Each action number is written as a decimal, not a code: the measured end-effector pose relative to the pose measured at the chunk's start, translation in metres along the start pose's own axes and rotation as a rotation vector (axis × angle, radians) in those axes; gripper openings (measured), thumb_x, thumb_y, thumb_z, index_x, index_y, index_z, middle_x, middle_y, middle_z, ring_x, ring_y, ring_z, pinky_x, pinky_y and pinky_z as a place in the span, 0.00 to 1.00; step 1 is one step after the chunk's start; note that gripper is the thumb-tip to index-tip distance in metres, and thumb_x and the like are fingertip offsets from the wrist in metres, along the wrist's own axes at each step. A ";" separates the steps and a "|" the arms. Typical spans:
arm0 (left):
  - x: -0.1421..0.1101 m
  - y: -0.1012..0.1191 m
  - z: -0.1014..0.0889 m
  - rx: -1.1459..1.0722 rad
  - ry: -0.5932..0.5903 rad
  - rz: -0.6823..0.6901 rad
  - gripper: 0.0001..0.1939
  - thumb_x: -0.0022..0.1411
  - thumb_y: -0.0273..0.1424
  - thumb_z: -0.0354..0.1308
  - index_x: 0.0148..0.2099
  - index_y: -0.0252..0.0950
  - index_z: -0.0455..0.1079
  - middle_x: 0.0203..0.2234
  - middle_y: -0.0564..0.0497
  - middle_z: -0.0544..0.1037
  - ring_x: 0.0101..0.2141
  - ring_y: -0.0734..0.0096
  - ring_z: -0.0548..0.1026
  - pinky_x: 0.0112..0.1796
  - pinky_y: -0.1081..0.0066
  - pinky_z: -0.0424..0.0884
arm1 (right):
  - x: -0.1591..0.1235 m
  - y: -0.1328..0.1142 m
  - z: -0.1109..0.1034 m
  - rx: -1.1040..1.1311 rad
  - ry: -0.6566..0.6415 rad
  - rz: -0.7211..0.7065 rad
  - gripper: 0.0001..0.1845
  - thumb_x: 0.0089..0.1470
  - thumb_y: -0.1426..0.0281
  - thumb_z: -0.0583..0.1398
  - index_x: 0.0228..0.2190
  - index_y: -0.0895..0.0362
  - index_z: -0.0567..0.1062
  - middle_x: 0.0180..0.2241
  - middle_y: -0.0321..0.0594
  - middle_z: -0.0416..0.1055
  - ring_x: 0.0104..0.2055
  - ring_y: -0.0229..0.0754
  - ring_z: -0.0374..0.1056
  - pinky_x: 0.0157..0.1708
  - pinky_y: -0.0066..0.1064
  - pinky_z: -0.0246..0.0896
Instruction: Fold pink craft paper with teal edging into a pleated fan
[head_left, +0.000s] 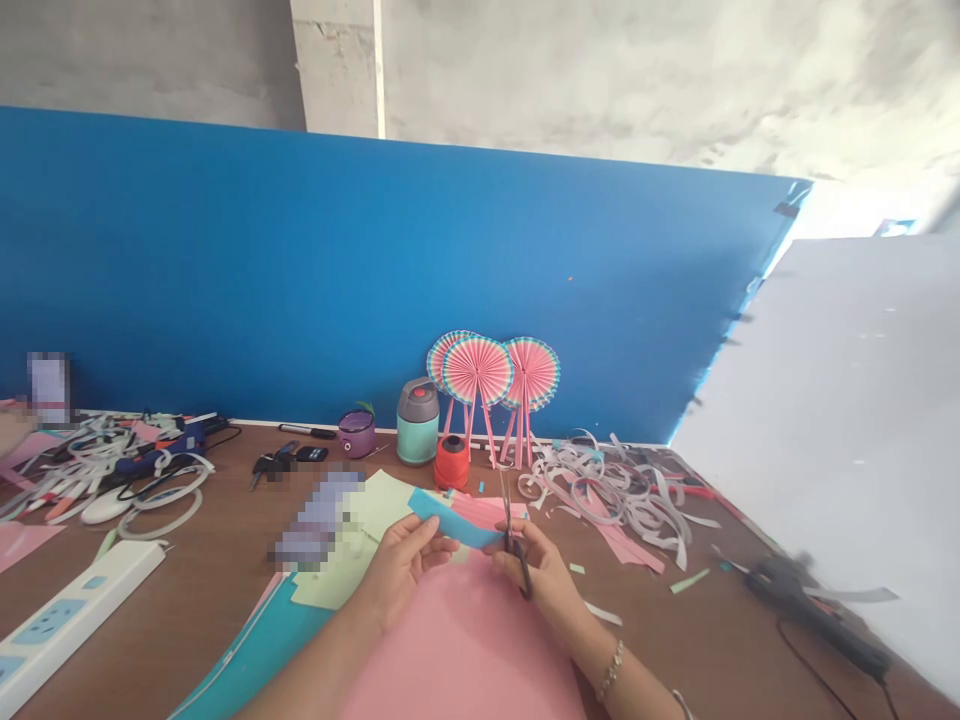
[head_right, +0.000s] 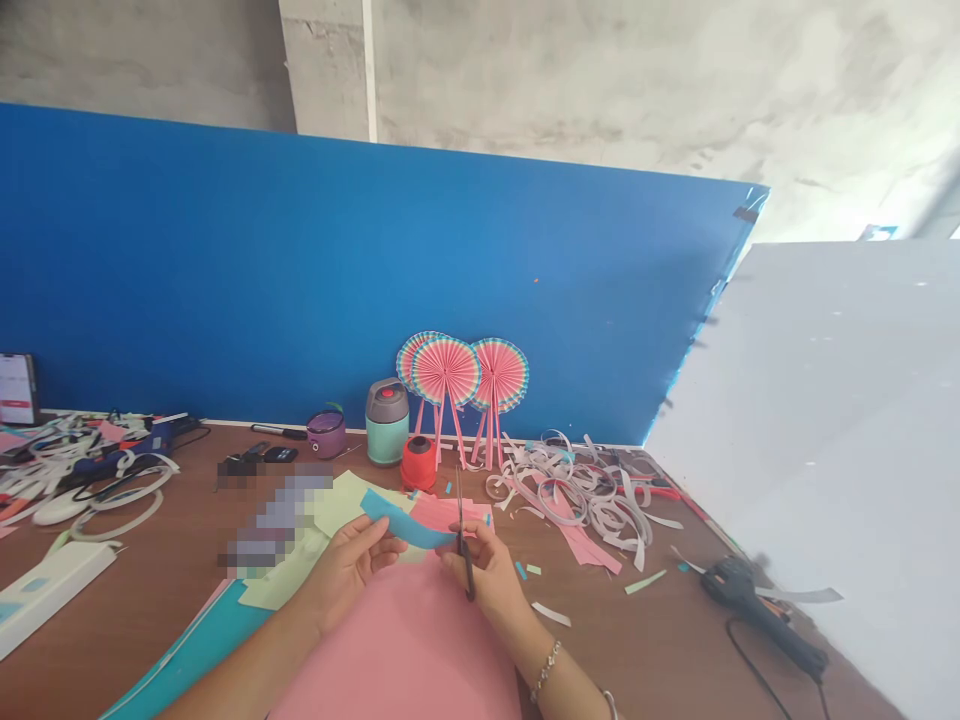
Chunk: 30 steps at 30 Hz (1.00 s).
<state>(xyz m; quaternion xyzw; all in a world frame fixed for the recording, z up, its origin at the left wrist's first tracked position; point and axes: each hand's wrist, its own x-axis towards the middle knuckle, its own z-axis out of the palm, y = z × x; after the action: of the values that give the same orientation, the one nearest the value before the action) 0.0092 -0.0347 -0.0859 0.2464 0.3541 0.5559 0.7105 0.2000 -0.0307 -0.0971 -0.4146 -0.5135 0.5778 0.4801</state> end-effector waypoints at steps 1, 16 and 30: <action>0.000 0.000 0.001 -0.016 0.007 -0.013 0.12 0.45 0.30 0.69 0.27 0.34 0.67 0.20 0.53 0.77 0.26 0.73 0.78 0.27 0.79 0.71 | 0.000 -0.001 0.000 0.023 0.000 -0.012 0.24 0.35 0.61 0.69 0.34 0.55 0.68 0.26 0.37 0.73 0.24 0.37 0.64 0.23 0.26 0.57; 0.000 -0.003 -0.001 -0.032 -0.014 -0.061 0.13 0.45 0.29 0.69 0.27 0.34 0.66 0.21 0.52 0.77 0.28 0.72 0.78 0.28 0.78 0.71 | 0.002 0.000 -0.001 -0.022 0.125 -0.067 0.22 0.33 0.64 0.69 0.32 0.56 0.69 0.22 0.31 0.65 0.20 0.32 0.55 0.20 0.24 0.50; 0.000 0.014 -0.006 0.995 -0.064 0.289 0.10 0.49 0.32 0.58 0.34 0.37 0.76 0.32 0.50 0.79 0.37 0.64 0.73 0.39 0.69 0.64 | -0.002 0.006 -0.010 -0.326 0.076 -0.282 0.12 0.48 0.70 0.58 0.38 0.55 0.67 0.32 0.37 0.67 0.30 0.37 0.61 0.28 0.26 0.58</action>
<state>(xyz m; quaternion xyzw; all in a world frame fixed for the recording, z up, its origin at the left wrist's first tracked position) -0.0036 -0.0313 -0.0794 0.6178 0.5159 0.4051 0.4337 0.2090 -0.0305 -0.1047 -0.4325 -0.6345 0.3983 0.5017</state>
